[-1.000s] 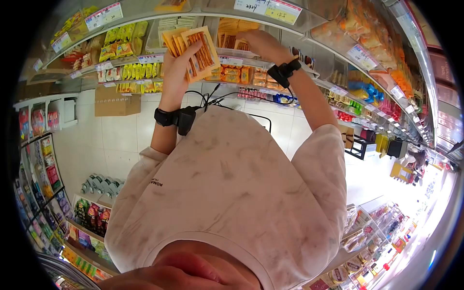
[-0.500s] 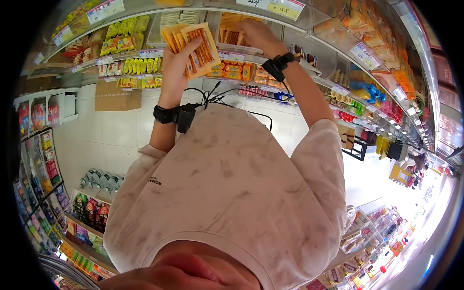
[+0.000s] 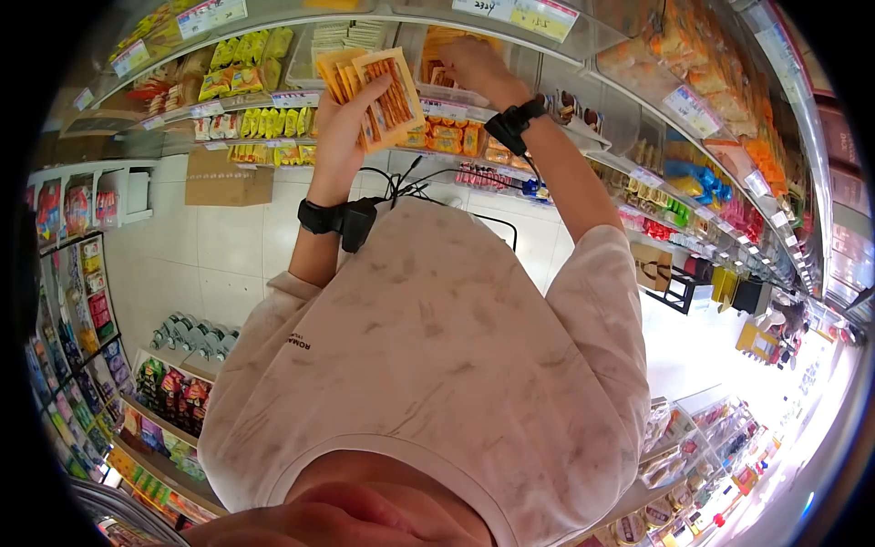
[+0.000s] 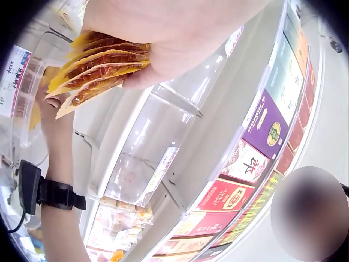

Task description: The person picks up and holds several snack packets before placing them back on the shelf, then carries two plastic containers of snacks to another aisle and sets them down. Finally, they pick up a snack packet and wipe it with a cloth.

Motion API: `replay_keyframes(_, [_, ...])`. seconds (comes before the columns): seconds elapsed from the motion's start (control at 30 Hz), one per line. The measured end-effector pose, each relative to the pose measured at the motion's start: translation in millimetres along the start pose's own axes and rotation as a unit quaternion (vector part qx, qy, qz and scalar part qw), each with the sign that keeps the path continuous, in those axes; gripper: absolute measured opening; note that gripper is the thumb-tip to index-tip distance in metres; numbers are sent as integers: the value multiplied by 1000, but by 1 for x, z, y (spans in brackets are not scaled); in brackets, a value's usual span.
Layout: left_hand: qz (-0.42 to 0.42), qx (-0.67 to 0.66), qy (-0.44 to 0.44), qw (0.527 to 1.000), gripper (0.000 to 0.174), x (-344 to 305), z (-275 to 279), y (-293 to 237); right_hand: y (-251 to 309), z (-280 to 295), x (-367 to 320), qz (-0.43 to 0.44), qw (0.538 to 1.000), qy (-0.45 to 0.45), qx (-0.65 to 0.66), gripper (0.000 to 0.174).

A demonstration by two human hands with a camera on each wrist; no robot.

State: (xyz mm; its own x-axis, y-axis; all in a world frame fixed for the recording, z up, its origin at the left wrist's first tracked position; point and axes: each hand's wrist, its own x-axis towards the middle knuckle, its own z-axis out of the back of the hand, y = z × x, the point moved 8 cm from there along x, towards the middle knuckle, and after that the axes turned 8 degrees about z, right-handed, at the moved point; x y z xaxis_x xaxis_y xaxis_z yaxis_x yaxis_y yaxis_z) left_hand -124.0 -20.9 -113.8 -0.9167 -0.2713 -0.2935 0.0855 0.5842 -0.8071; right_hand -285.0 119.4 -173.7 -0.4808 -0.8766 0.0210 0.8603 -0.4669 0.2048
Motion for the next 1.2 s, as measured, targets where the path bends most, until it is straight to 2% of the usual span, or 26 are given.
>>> replay_keyframes(0.1, [-1, -1, 3, 1000, 27, 0, 2, 2, -3, -10, 4, -29, 998, 56, 9, 11])
replay_keyframes(0.2, [-7, -7, 7, 1000, 27, -1, 0, -1, 2, -6, 7, 19, 999, 24, -7, 9])
replay_keyframes(0.3, [-5, 10, -2, 1000, 29, 1, 5, 2, 6, 16, 6, 9, 994, -100, 32, 9])
replay_keyframes(0.4, [-6, 8, 2, 1000, 30, 0, 7, 3, 8, 10, 9, -1, 993, -59, 101, 12])
replay_keyframes(0.5, [-6, 2, -4, 1000, 26, -3, 1, 2, 10, 0, 14, 5, 975, 29, 221, 18])
replay_keyframes(0.6, [-10, -1, -7, 1000, 24, -3, 2, 1, -29, 6, 13, -129, 965, -52, 220, 29])
replay_keyframes(0.7, [-14, -2, 2, 1000, 24, -4, 2, 2, -34, 13, 16, -67, 990, -113, 44, 36])
replay_keyframes(0.8, [-15, 3, 6, 1000, 24, -3, 4, 4, -29, -7, 22, -8, 994, -74, 76, 39])
replay_keyframes(0.9, [-15, -5, -3, 1000, 23, -5, 3, 1, -27, -14, 23, -29, 997, -24, 65, 48])
replay_keyframes(1.0, [-13, -9, -10, 1000, 23, -9, 1, -2, -12, 11, 14, -97, 980, 20, 171, 52])
replay_keyframes(1.1, [-14, 0, 0, 1000, 24, -6, 3, 2, -33, -5, 18, -154, 982, 34, 105, 55])
replay_keyframes(1.2, [-16, -3, 11, 1000, 24, -5, 3, 5, -31, -11, 20, -117, 989, 21, 91, 58])
